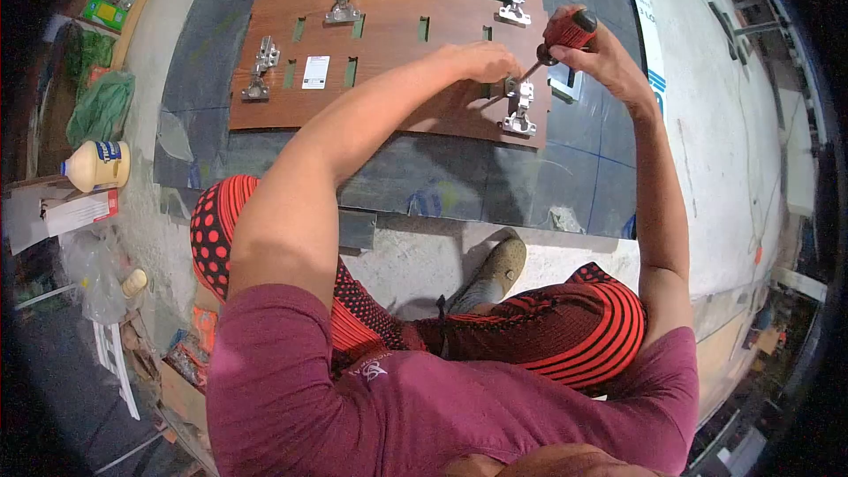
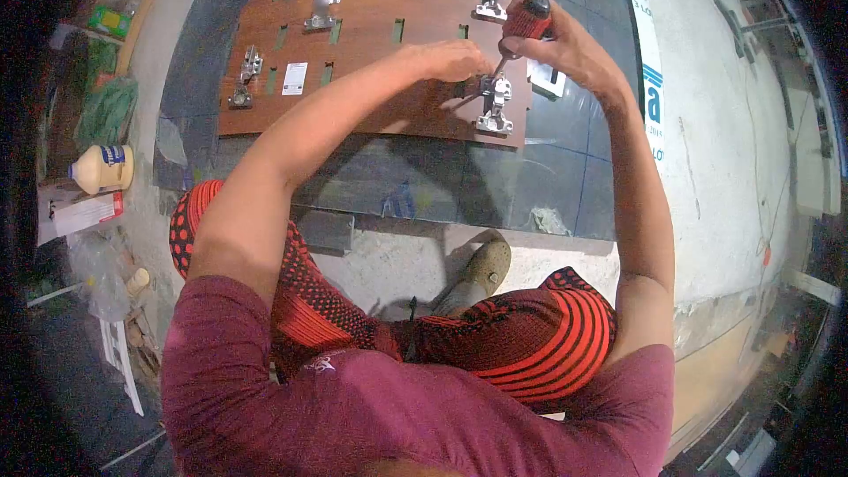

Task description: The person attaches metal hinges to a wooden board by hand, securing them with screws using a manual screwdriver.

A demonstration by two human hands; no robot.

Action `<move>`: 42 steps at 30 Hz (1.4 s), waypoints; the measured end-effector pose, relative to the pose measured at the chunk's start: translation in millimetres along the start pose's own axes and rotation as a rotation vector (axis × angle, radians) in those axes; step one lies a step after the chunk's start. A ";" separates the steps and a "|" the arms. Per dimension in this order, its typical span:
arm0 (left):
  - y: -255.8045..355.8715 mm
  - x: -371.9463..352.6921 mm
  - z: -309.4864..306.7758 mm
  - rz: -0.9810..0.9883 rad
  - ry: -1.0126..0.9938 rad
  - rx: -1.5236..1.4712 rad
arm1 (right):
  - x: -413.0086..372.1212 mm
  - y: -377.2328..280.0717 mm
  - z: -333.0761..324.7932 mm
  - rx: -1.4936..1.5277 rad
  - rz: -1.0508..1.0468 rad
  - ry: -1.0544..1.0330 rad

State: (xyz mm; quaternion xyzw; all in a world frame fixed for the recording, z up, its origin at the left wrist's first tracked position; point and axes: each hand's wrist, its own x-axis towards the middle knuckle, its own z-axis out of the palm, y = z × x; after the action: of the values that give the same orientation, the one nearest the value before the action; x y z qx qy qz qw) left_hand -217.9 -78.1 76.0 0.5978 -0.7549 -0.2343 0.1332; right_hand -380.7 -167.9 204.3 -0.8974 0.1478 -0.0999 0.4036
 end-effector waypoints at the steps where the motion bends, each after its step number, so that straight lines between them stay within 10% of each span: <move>1: 5.0 -2.9 -3.6 -0.002 -0.005 0.028 | -0.5 -0.4 -2.6 0.057 -0.008 -0.006; 17: 4.7 -4.3 -4.0 -0.016 -0.014 0.019 | 1.5 0.8 -16.4 0.202 0.016 -0.235; 42: -5.7 4.5 9.2 0.101 0.044 0.164 | -6.5 -3.2 -12.9 0.007 -0.015 0.061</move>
State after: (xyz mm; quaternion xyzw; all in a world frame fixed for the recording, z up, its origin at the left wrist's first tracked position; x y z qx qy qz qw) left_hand -218.8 -81.7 64.8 0.5730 -0.7975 -0.1516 0.1122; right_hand -390.0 -172.6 214.8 -0.8937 0.1529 -0.1308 0.4011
